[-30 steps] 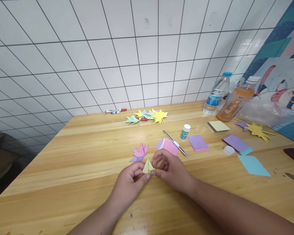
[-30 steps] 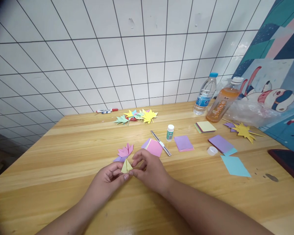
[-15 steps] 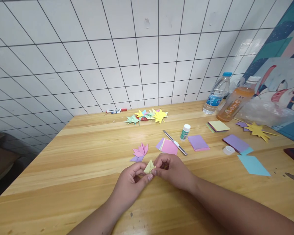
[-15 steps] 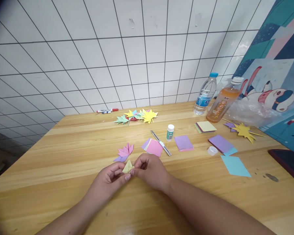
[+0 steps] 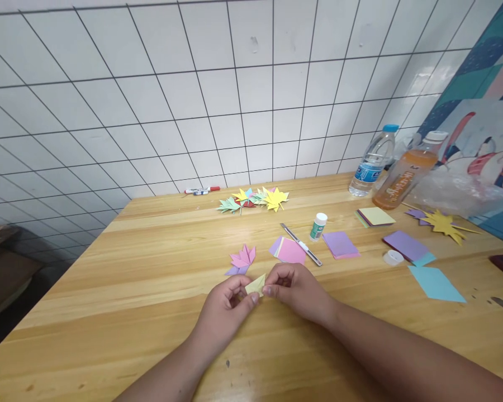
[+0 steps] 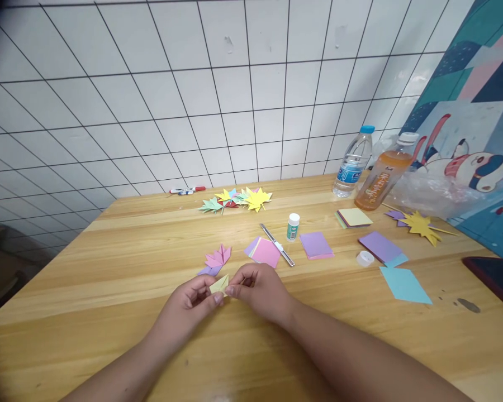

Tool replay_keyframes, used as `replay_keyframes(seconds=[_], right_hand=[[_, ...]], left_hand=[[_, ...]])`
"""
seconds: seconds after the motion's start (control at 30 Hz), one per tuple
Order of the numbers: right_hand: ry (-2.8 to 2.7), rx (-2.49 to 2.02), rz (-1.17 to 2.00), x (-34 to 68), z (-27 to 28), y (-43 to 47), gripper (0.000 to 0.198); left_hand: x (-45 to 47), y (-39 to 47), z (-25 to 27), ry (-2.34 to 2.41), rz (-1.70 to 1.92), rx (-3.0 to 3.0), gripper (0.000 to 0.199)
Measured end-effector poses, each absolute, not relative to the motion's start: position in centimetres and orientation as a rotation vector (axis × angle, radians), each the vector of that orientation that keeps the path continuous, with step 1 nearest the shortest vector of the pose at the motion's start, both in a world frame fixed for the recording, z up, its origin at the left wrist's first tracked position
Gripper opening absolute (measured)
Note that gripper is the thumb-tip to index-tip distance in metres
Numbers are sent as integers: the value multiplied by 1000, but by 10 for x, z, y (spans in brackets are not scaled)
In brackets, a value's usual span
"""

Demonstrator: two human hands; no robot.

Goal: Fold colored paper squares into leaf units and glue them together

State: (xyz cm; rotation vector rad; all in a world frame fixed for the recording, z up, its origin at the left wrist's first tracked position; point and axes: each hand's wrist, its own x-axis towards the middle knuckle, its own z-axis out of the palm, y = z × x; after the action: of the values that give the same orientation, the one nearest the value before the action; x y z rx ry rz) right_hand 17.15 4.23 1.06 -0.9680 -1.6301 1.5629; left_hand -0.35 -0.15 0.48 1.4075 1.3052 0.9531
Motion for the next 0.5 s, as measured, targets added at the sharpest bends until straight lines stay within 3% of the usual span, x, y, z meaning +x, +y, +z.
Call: replay_keyframes(seconds=[0.27,0.33,0.5], right_hand=[[-1840,-936,1296,174,19,36,16],[-1898,-955,1233,175,18,36,7],[-2032,-1045,1176,175,12,40,14]], left_hand=[[-6,1,5,1290,967,1433,16],[-5,0,6,1283,950,1450,14],[-6,1,10,1238,1015,1276,18]])
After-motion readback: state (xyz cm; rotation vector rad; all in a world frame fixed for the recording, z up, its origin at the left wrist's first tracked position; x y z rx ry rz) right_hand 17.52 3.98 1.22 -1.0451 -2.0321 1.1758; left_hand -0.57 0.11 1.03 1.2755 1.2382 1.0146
